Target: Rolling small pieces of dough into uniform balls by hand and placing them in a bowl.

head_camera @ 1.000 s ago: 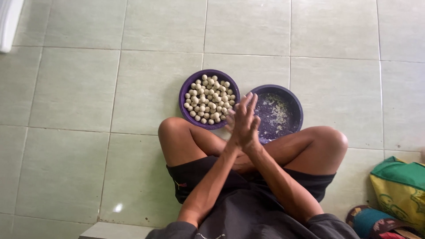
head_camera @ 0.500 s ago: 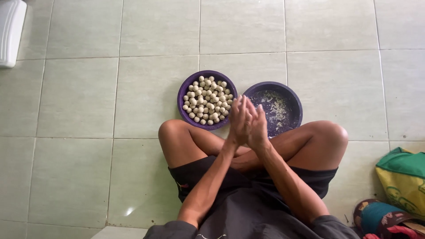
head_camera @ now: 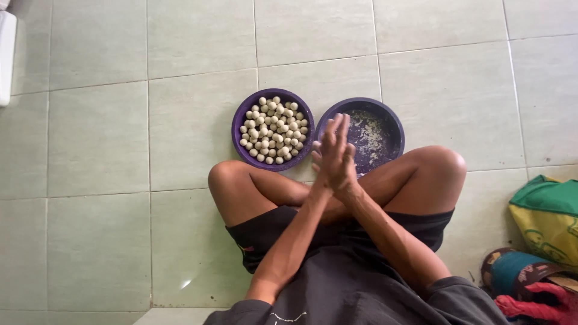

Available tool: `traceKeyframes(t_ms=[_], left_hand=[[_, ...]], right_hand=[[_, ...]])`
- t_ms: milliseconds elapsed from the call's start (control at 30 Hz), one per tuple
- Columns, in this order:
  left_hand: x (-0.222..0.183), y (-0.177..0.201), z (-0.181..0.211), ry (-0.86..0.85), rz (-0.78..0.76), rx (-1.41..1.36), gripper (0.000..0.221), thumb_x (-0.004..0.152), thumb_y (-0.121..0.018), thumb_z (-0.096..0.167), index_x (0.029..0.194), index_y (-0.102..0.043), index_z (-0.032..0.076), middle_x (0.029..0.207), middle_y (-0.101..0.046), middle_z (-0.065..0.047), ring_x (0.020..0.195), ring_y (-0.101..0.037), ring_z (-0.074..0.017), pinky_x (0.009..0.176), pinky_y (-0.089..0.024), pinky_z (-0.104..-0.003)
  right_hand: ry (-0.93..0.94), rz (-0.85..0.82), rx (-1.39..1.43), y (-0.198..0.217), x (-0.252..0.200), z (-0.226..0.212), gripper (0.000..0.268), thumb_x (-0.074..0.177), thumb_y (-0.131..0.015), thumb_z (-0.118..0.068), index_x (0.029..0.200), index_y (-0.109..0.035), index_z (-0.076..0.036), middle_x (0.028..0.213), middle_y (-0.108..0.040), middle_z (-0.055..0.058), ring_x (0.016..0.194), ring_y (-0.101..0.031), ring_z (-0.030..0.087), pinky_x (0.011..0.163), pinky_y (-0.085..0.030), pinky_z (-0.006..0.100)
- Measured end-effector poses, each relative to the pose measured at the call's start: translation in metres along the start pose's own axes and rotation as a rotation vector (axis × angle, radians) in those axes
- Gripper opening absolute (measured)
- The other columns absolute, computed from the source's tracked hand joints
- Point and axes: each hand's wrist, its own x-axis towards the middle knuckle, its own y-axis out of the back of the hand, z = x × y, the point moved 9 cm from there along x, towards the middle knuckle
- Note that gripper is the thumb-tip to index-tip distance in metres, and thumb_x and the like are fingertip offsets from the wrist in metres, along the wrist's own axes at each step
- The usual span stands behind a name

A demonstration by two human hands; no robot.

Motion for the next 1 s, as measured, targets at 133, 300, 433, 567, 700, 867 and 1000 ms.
traceKeyframes(t_ms=[133,300,433,567,700,867,1000], left_hand=[[-0.011,0.006,-0.021,-0.079,0.122,0.157,0.066,0.107,-0.023,0.048,0.160,-0.033,0.010,0.156,-0.036,-0.022,0.147,-0.036,-0.0406,0.121,-0.029,-0.048],[-0.001,0.010,0.004,0.043,-0.005,0.069,0.072,0.104,-0.016,0.059,0.164,-0.025,0.019,0.165,-0.026,-0.015,0.154,-0.023,-0.0374,0.125,-0.020,-0.051],[-0.006,0.012,-0.027,0.007,0.067,0.000,0.075,0.105,-0.011,0.061,0.164,-0.025,0.017,0.162,-0.029,-0.019,0.150,-0.029,-0.0395,0.122,-0.024,-0.047],[-0.008,0.030,0.029,-0.003,0.020,0.031,0.083,0.103,-0.007,0.067,0.163,-0.025,0.013,0.162,-0.030,-0.022,0.151,-0.029,-0.0416,0.122,-0.025,-0.048],[0.009,0.045,0.017,-0.039,0.139,-0.125,0.076,0.105,-0.007,0.058,0.164,-0.025,0.014,0.160,-0.034,-0.018,0.145,-0.036,-0.0335,0.123,-0.025,-0.041],[-0.012,0.041,-0.001,-0.027,0.158,0.031,0.076,0.105,-0.011,0.060,0.165,-0.021,0.015,0.158,-0.032,-0.024,0.146,-0.034,-0.0430,0.119,-0.028,-0.049],[0.008,0.055,0.011,-0.033,0.161,-0.059,0.072,0.105,-0.009,0.057,0.166,-0.020,0.019,0.158,-0.034,-0.020,0.145,-0.039,-0.0377,0.119,-0.030,-0.047]], right_hand=[[0.030,-0.027,-0.077,0.002,0.008,-0.016,0.054,0.108,-0.044,-0.037,0.151,-0.045,-0.004,0.143,-0.052,0.024,0.125,-0.055,0.028,0.085,-0.043,0.029],[0.038,-0.057,-0.109,-0.009,0.010,-0.001,0.054,0.109,-0.042,-0.038,0.152,-0.043,-0.005,0.145,-0.049,0.024,0.127,-0.053,0.029,0.088,-0.041,0.031],[0.051,-0.073,-0.175,-0.013,0.008,0.001,0.055,0.109,-0.041,-0.038,0.153,-0.042,-0.005,0.147,-0.047,0.025,0.129,-0.050,0.030,0.091,-0.038,0.034],[0.065,-0.100,-0.214,-0.016,0.008,-0.001,0.055,0.110,-0.040,-0.039,0.154,-0.040,-0.005,0.149,-0.045,0.025,0.132,-0.047,0.031,0.094,-0.036,0.037],[0.081,-0.114,-0.247,-0.026,0.002,0.018,0.056,0.110,-0.039,-0.039,0.154,-0.039,-0.005,0.150,-0.043,0.025,0.133,-0.046,0.032,0.096,-0.034,0.039],[0.092,-0.151,-0.316,-0.023,0.012,-0.002,0.056,0.110,-0.037,-0.040,0.155,-0.037,-0.006,0.152,-0.040,0.026,0.136,-0.042,0.033,0.100,-0.031,0.042],[0.100,-0.162,-0.340,-0.030,0.000,0.023,0.057,0.111,-0.036,-0.040,0.156,-0.036,-0.006,0.154,-0.039,0.026,0.138,-0.040,0.034,0.102,-0.030,0.044]])
